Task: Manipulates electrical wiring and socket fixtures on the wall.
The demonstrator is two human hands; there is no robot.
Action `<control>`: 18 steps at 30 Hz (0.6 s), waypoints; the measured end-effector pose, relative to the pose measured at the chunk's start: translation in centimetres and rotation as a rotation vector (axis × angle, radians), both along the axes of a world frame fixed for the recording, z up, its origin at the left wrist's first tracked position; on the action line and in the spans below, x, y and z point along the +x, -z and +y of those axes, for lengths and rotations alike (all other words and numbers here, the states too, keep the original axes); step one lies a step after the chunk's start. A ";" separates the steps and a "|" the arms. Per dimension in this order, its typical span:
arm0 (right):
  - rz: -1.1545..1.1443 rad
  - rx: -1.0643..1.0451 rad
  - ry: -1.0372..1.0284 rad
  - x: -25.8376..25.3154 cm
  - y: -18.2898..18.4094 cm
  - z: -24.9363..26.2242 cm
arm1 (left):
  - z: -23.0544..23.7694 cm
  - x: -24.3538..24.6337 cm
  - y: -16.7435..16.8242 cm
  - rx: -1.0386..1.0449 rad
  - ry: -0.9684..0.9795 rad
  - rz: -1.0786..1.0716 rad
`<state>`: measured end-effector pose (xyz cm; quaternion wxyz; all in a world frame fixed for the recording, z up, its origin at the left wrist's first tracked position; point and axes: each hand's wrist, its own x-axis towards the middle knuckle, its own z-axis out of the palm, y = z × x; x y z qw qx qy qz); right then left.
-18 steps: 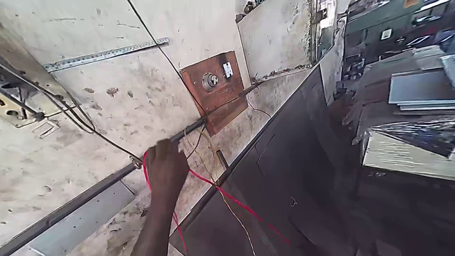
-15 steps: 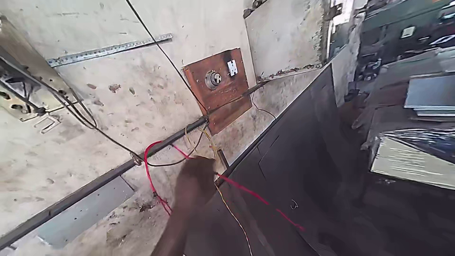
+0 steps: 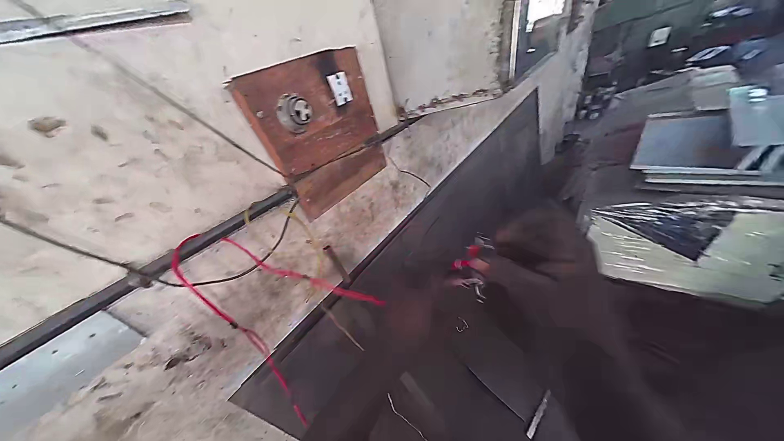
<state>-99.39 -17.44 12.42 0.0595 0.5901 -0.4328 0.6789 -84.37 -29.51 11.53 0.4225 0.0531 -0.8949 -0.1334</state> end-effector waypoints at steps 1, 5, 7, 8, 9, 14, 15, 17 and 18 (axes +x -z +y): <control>-0.141 -0.054 -0.080 0.2 0.4 -0.9 | -0.5 -0.3 0.4 0.098 0.047 0.030; -0.352 -0.064 -0.260 -0.6 2.0 -3.3 | -2.0 -1.2 1.4 0.311 0.199 0.118; -0.337 -0.057 -0.268 -1.1 2.3 -3.8 | -2.1 -1.3 1.5 0.377 0.239 0.143; -0.333 -0.058 -0.269 -1.4 2.5 -3.9 | -2.2 -1.3 1.5 0.401 0.253 0.144; -0.335 -0.062 -0.270 -1.5 2.6 -4.2 | -2.3 -1.4 1.5 0.418 0.265 0.136; -0.461 -0.076 -0.104 -1.5 3.1 -5.3 | -2.7 -1.6 1.6 0.461 0.196 0.108; -0.512 -0.088 0.022 -1.8 3.0 -5.4 | -2.8 -1.5 1.5 0.460 0.163 0.119; -0.658 -0.086 0.165 -3.3 3.3 -5.3 | -3.1 -1.1 1.4 0.463 0.103 0.130; -0.675 -0.068 0.155 -4.0 3.5 -5.3 | -3.3 -1.0 1.3 0.465 0.098 0.132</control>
